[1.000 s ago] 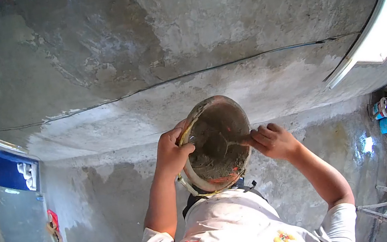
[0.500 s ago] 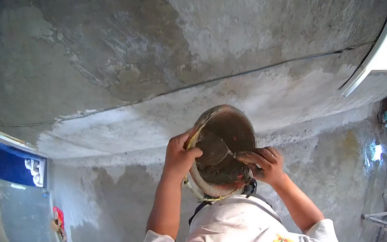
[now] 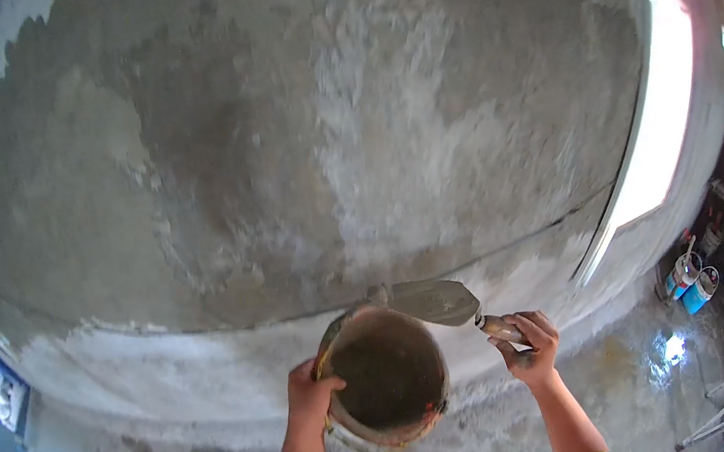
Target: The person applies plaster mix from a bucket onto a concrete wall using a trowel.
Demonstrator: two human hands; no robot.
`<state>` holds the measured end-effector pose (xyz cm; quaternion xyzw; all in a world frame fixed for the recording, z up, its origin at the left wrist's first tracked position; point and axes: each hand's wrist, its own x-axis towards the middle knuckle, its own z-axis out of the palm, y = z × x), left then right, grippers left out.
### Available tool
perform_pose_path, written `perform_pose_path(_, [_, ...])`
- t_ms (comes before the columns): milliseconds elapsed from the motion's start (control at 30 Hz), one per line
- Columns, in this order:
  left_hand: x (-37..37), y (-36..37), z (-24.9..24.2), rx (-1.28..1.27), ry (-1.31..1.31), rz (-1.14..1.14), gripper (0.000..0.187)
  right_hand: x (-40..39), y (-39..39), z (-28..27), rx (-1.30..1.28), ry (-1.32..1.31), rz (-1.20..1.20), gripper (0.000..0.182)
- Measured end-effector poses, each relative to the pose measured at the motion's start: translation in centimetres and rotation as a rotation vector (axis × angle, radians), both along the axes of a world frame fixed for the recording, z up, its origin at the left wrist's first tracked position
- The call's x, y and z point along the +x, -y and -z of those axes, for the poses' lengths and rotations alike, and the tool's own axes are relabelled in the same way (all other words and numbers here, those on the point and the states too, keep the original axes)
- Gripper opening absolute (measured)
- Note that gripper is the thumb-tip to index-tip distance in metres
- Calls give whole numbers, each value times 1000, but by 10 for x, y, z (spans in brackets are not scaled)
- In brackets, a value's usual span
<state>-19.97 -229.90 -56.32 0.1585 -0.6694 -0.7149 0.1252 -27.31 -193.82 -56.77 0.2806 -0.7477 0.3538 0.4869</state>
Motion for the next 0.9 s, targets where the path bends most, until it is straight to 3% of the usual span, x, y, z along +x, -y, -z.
perform_pose_path(67, [0,1,3,25,-65,46,38,-18,-3,-31,-117,70,-136,40])
perform_pose_path(133, [2,6,7,42,-109,83,36,-38,-1,-82,-127,26,-110,33])
perform_pose_path(300, [15,15,11,-44,-22,2,34,-103,16,-223,-263,-13,-69,40])
perform_pose_path(367, [24,20,12,-105,62,-40,33,-120,29,-276,-356,-44,-198,41])
perform_pose_path(433, [40,16,-3,-57,84,-68,32,-146,33,-313,-501,242,-328,41])
perform_pose_path(500, [47,20,3,31,112,-102,30,-163,45,-341,-601,326,-446,39])
perform_pose_path(567, [52,36,30,-34,111,-129,32,-179,53,-347,-698,408,-571,39])
perform_pose_path(667, [54,45,35,-67,131,-168,32,-210,67,-342,-544,446,-441,52])
perform_pose_path(767, [60,61,60,-97,-2,-220,31,-215,77,-296,-670,554,-505,51])
perform_pose_path(867, [70,74,59,-3,75,-291,29,-198,73,-250,-751,674,-527,51])
perform_pose_path(900, [75,68,53,39,-8,-335,25,-186,66,-244,-735,724,-610,49])
